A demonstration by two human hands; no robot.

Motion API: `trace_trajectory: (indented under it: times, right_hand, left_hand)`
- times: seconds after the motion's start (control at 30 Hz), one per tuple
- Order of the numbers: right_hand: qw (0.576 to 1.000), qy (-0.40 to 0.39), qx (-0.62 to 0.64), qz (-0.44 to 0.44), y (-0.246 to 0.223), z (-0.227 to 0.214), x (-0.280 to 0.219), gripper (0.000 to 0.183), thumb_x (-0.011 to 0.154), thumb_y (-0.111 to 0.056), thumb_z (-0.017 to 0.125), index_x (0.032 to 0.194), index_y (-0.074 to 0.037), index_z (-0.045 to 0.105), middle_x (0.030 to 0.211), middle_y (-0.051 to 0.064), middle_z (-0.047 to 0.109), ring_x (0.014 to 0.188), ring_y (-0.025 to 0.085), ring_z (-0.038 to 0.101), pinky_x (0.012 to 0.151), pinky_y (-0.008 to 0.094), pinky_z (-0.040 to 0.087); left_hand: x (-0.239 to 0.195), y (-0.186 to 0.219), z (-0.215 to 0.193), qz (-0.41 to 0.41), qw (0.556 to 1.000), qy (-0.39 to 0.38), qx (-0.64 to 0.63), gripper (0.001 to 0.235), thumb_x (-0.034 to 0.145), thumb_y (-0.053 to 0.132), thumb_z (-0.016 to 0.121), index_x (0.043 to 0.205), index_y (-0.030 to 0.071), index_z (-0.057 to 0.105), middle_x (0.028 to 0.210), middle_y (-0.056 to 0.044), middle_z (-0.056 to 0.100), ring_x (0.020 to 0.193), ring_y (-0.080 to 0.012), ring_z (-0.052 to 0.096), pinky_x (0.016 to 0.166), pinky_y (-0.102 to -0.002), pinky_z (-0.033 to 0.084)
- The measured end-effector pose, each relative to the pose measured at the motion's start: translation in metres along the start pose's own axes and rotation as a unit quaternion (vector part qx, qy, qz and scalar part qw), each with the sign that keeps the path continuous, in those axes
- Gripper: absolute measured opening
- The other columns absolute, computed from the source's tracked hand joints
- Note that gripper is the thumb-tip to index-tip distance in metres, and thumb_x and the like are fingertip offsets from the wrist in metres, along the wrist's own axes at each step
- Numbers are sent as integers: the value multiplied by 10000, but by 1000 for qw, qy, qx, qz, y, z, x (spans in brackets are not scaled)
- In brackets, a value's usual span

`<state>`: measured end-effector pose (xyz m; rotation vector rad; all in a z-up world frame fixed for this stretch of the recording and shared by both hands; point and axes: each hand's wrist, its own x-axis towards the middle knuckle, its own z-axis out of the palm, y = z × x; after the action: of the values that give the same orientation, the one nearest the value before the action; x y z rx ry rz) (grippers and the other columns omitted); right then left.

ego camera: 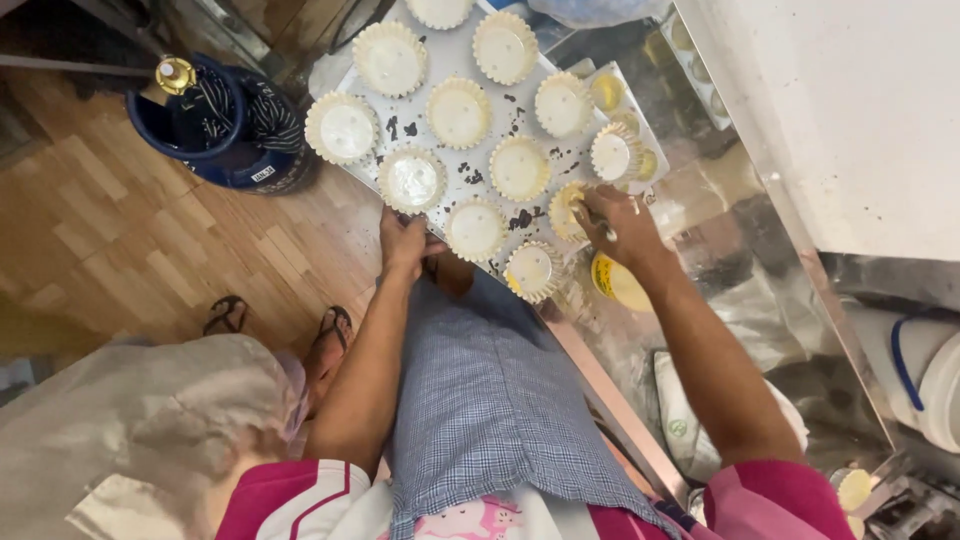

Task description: The person uses a brush to apply a yellow greasy substance into paper cupcake liners placed in a metal tray. They repeatedly dip the brush into a container and coat each liner, working across multiple trays on a stainless steel counter.

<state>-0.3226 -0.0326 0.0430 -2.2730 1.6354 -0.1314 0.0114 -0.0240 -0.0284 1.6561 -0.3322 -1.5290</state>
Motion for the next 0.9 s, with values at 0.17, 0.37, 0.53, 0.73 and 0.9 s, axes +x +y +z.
trace_trajectory:
  times: [0.17, 0.37, 0.53, 0.73, 0.9]
  right_hand:
    - [984, -89, -97, -123, 50, 18, -29, 213, 969, -341, 644, 1069, -154, 644, 1078, 115, 715, 1106, 316, 695, 908, 415, 574]
    - [969, -67, 219, 93, 21, -48, -15, 386, 1037, -339, 615, 762, -82, 699, 736, 162, 708, 804, 365, 710, 808, 440, 531]
    - [988, 21, 137, 74, 39, -11, -6, 333, 1021, -352, 683, 803, -103, 716, 755, 192, 709, 804, 422, 712, 740, 438, 541]
    - [936, -35, 51, 346, 8, 56, 26, 643, 914, -611, 670, 1137, -7, 684, 1106, 263, 655, 1111, 463, 677, 1021, 581, 509]
    - [832, 194, 365, 371, 8, 43, 16, 217, 908, -297, 688, 814, -104, 651, 576, 27, 597, 436, 175, 615, 406, 358, 451]
  left_hand:
    - [6, -10, 3, 15, 1000, 19, -10, 554, 906, 36, 553, 1437, 69, 399, 1104, -281, 512, 664, -508, 704, 511, -502, 683]
    - [10, -9, 4, 7, 999, 15, -29, 557, 897, 31, 558, 1432, 91, 414, 1125, -280, 505, 693, -534, 695, 521, -532, 677]
    - [-8, 12, 8, 9, 999, -2, -33, 548, 894, 28, 563, 1420, 80, 418, 1117, -270, 502, 711, -522, 703, 528, -538, 682]
    - [-6, 7, 14, 2, 1000, 3, -29, 584, 902, 32, 538, 1463, 54, 377, 1178, -286, 485, 686, -483, 716, 536, -488, 695]
    - [-11, 10, 13, -3, 1000, 0, -2, 658, 918, 68, 551, 1528, 47, 307, 1255, -304, 437, 746, -469, 726, 568, -485, 701]
